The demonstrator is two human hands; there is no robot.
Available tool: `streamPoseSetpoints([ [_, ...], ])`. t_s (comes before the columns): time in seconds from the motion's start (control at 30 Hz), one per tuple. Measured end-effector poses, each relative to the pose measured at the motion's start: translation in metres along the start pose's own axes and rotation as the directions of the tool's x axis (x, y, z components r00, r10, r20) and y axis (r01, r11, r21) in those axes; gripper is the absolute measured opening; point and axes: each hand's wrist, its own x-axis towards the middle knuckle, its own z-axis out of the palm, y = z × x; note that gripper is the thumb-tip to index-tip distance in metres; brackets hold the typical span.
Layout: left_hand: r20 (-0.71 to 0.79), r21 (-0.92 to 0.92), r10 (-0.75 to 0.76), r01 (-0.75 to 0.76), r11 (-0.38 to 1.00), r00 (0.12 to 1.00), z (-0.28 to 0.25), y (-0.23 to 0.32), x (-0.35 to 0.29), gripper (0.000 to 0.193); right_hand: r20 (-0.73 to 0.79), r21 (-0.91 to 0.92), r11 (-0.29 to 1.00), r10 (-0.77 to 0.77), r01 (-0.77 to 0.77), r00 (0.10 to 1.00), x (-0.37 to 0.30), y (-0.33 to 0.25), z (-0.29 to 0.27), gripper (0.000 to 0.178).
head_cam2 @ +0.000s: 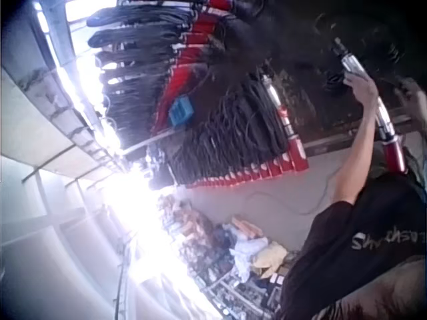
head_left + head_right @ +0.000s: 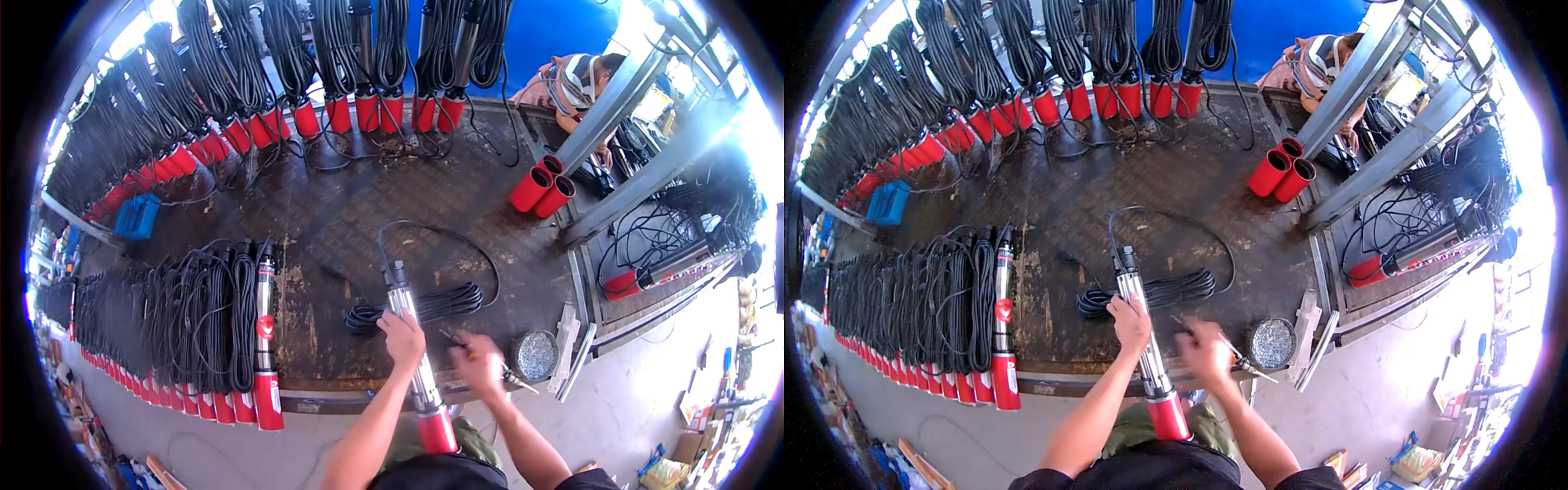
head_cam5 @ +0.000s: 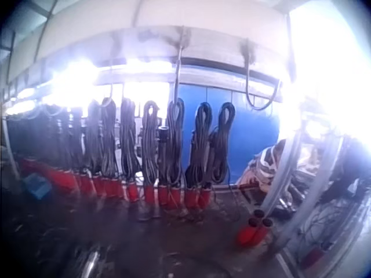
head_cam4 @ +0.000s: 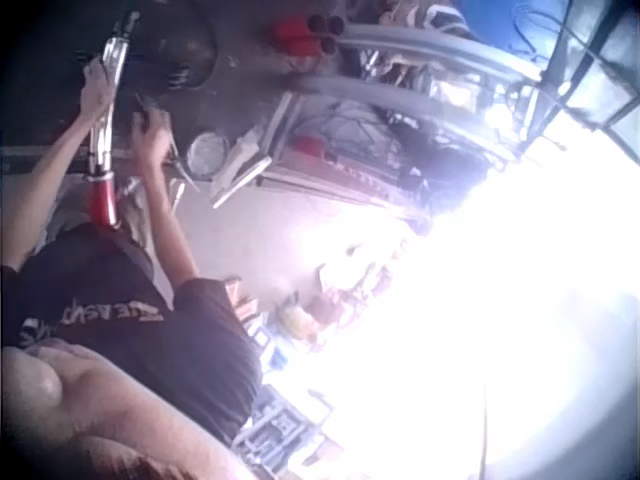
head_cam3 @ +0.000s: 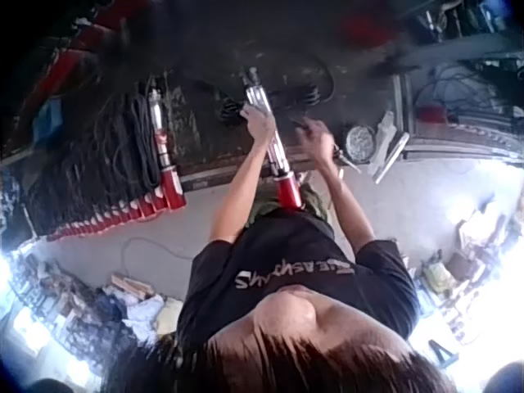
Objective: The person assembles water pumps by using a pneumatic screwdriver to secure components, attaching cables, and fitting red caps onto the pump bodies at a workshop bench.
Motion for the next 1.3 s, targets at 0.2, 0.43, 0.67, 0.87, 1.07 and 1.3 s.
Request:
streamPoseSetpoints([
  [0.2,-0.040,0.104,0.094,-0.089,0.991,0.995,-0.001,0.010,-0.006,0.059,-0.116,-0.583,0.798,0.105,-0.153,0.988,-0.037,0.216,-0.072,0.029],
  [0.43,-0.001,0.112,0.043,-0.043,0.993,0.999,-0.002,0.011,-0.006,0.058,0.004,-0.433,0.868,0.273,-0.245,0.962,-0.033,0.217,-0.081,0.011],
  [0.67,0.000,0.108,0.086,-0.085,0.991,0.996,-0.002,0.007,-0.003,0.058,0.111,-0.374,0.912,0.227,-0.171,0.968,-0.034,0.200,-0.087,0.011],
  [0.87,-0.008,0.111,0.083,-0.081,0.990,0.997,-0.006,0.008,-0.003,0.056,0.098,-0.366,0.918,0.200,-0.151,0.975,-0.024,0.188,-0.099,0.018],
  [1.07,0.002,0.088,0.068,-0.068,0.994,0.998,-0.010,0.012,-0.004,0.056,0.109,-0.447,0.890,0.158,-0.094,0.981,-0.023,0.208,-0.105,0.020],
  [1.3,0.014,0.058,0.035,-0.036,0.998,0.999,-0.014,0.011,-0.003,0.056,0.271,-0.046,0.958,0.286,-0.284,0.919,0.019,0.072,-0.093,0.018],
])
